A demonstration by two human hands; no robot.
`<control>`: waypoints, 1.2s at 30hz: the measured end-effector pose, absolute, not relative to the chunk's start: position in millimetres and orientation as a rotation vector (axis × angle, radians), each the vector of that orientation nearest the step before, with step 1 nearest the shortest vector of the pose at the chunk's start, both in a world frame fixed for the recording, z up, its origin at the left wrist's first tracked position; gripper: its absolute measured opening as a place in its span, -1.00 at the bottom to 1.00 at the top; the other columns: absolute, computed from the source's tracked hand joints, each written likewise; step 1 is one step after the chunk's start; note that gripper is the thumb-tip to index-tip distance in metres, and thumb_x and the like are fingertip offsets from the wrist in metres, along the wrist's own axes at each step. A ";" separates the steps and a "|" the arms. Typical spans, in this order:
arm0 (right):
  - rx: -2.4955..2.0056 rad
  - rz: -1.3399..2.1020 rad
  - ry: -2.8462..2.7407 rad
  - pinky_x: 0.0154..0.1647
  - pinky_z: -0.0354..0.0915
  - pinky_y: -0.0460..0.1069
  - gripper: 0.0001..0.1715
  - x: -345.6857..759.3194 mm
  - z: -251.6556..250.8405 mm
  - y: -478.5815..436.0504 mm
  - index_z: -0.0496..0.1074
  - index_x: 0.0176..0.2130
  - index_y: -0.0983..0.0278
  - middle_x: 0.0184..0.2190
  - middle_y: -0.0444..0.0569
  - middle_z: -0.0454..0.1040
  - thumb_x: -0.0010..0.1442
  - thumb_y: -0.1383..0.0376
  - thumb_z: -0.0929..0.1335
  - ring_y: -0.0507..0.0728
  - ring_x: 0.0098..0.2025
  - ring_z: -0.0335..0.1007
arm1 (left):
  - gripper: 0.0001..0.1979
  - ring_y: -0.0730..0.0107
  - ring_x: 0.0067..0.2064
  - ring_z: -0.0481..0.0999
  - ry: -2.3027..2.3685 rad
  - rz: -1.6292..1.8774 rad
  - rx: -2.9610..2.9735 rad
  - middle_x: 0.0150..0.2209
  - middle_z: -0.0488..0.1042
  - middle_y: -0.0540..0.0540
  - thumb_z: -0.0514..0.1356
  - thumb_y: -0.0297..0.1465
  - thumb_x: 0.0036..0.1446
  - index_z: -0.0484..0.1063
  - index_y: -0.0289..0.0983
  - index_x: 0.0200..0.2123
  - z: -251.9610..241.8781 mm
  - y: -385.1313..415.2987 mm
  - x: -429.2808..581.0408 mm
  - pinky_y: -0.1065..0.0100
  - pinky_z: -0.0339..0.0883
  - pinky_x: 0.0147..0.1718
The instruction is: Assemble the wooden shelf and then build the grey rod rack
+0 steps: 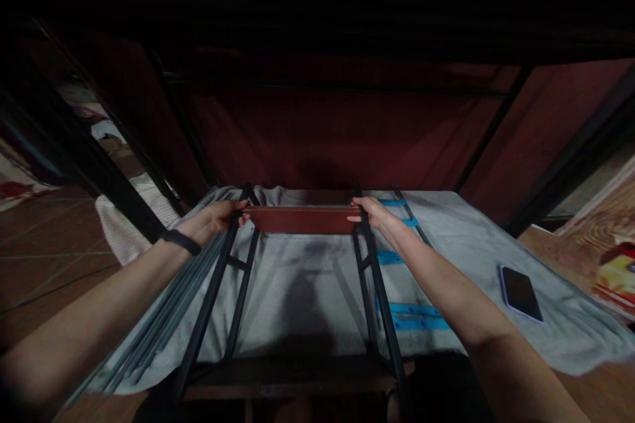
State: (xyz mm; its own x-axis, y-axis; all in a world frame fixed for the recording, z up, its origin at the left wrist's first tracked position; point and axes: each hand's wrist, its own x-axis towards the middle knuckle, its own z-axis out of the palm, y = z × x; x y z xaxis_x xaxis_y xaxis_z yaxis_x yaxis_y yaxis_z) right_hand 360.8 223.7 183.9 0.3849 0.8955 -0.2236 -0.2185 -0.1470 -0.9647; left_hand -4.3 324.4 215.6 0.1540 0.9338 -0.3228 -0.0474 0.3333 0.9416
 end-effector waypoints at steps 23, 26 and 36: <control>-1.172 0.453 -0.703 -0.36 0.32 -0.04 -0.69 402.7 393.5 -164.2 0.44 -0.18 0.32 -0.59 -0.22 0.41 0.24 0.46 0.17 -0.05 -0.50 0.38 | -0.65 0.63 -0.39 0.47 0.621 1.081 1.577 -0.25 0.44 -0.04 0.04 -0.56 0.27 0.28 -0.40 0.12 445.2 0.3 80.5 0.54 0.19 -0.36; -1.173 0.306 -0.672 -0.34 0.22 0.01 -0.51 422.2 428.1 -232.9 0.46 -0.25 0.35 -0.62 -0.25 0.38 0.30 0.46 0.02 -0.10 -0.50 0.34 | -0.58 0.44 -0.23 0.53 0.497 1.055 1.644 -0.22 0.40 -0.02 -0.15 -0.62 0.29 0.19 -0.45 0.18 474.3 -34.9 124.9 0.43 0.14 -0.28; -1.276 -0.284 -0.441 -0.41 0.27 0.08 -0.81 513.7 436.9 -440.7 0.50 -0.35 0.21 -0.64 -0.19 0.16 0.25 0.36 0.30 -0.01 -0.59 0.17 | -0.85 0.68 -0.53 0.33 -0.112 0.770 1.518 -0.31 0.47 0.03 0.14 -0.50 0.23 0.32 -0.23 -0.13 444.7 -127.9 301.6 0.56 0.27 -0.53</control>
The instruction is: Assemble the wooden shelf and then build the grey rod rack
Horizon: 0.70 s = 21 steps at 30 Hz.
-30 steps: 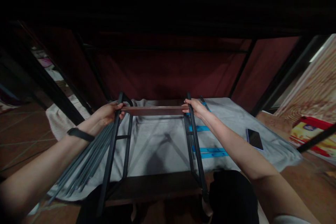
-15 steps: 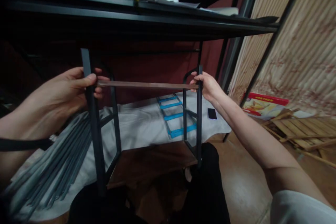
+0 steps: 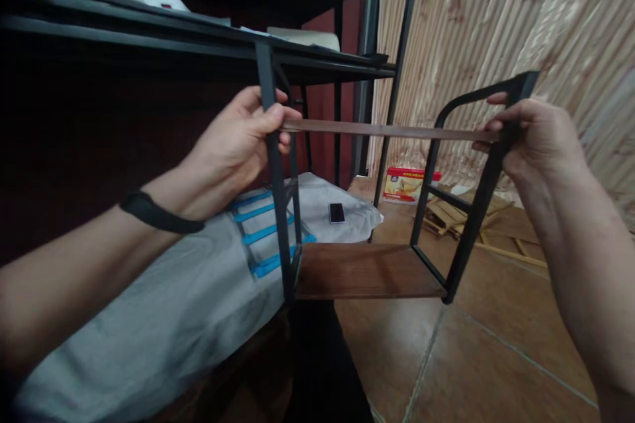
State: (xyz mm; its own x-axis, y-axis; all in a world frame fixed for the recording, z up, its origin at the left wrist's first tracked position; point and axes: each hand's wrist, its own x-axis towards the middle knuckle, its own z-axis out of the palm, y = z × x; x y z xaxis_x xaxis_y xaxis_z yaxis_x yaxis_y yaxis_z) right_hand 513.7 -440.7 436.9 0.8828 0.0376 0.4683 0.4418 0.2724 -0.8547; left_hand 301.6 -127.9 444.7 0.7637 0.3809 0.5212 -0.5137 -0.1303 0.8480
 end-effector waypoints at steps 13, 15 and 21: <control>-1.273 -0.414 -0.345 -0.34 0.30 0.08 -0.49 644.7 172.5 -520.1 0.39 -0.55 0.20 -0.64 -0.12 0.28 0.20 -0.09 0.28 0.10 -0.53 0.25 | -0.80 0.39 -0.19 0.54 -0.018 0.481 1.392 -0.22 0.53 -0.09 0.22 -0.49 0.04 0.36 -0.26 -0.22 168.4 -183.1 458.3 0.35 0.43 -0.22; -1.285 -0.368 -0.261 -0.35 0.28 0.03 -0.40 661.3 131.7 -505.2 0.36 -0.56 0.22 -0.62 -0.14 0.29 0.11 -0.22 0.31 0.07 -0.52 0.26 | -0.81 0.34 -0.12 0.53 0.066 0.496 1.478 -0.20 0.55 -0.11 0.22 -0.51 0.01 0.39 -0.27 -0.24 117.2 -181.8 459.4 0.28 0.39 -0.09; -1.331 -0.133 -0.156 -0.40 0.25 -0.01 -0.34 703.0 29.5 -447.0 0.31 -0.58 0.22 -0.62 -0.13 0.33 0.04 -0.29 0.31 0.07 -0.50 0.30 | -0.81 0.24 -0.10 0.55 0.341 0.539 1.554 -0.19 0.57 -0.14 0.23 -0.52 -0.01 0.47 -0.28 -0.25 -4.6 -173.3 452.2 0.17 0.36 -0.01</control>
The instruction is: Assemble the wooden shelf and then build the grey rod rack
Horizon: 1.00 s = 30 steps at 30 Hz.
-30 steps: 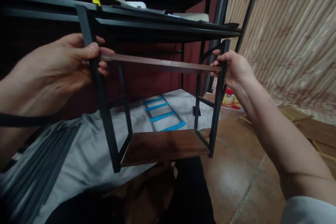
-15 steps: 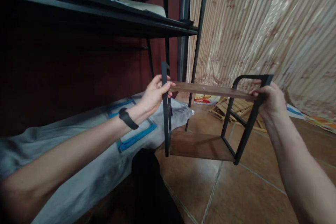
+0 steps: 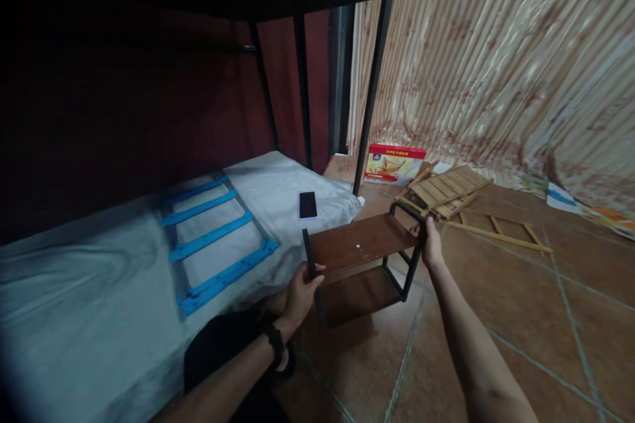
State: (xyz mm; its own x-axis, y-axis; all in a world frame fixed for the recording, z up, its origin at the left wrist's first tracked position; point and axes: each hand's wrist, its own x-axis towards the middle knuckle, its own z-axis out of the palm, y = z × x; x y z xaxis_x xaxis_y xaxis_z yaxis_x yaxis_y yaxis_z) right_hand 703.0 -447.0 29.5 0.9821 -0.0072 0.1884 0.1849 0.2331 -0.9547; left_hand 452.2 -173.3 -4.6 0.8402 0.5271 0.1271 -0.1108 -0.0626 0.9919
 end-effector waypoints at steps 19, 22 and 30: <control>-1.257 -0.003 0.059 -0.34 0.29 0.02 -0.59 742.3 -106.0 -406.7 0.17 -0.64 0.18 -0.69 -0.14 0.24 0.10 0.04 0.27 0.08 -0.52 0.27 | -0.63 0.23 0.11 0.47 0.585 0.265 1.747 0.06 0.50 -0.13 0.18 -0.52 0.10 0.45 -0.20 0.01 -113.2 -201.9 426.7 0.15 0.29 0.16; -1.265 -0.030 0.088 -0.31 0.30 0.04 -0.57 741.6 -110.8 -414.5 0.14 -0.63 0.17 -0.69 -0.15 0.23 0.09 0.00 0.26 0.10 -0.49 0.29 | -0.62 0.26 0.14 0.44 0.488 0.230 1.796 0.10 0.47 -0.10 0.14 -0.52 0.13 0.42 -0.18 0.03 -117.1 -209.0 423.7 0.16 0.27 0.18; -1.330 -0.033 0.180 -0.44 0.26 -0.02 -0.61 732.8 -109.9 -420.0 0.17 -0.53 0.17 -0.64 -0.18 0.26 0.03 -0.06 0.24 0.10 -0.42 0.35 | -0.56 0.25 0.25 0.30 0.359 0.109 1.925 0.21 0.34 -0.11 0.08 -0.62 0.08 0.43 -0.17 0.00 -106.2 -221.8 410.4 0.15 0.18 0.25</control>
State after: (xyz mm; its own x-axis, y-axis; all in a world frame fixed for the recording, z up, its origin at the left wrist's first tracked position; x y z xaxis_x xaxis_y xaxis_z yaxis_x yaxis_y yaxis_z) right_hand 732.8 -420.0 -109.9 0.9856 -0.1267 -0.1118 -0.0788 0.2402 -0.9675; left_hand 410.4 -221.8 -106.2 0.9496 0.2990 -0.0940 0.1965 -0.3343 0.9218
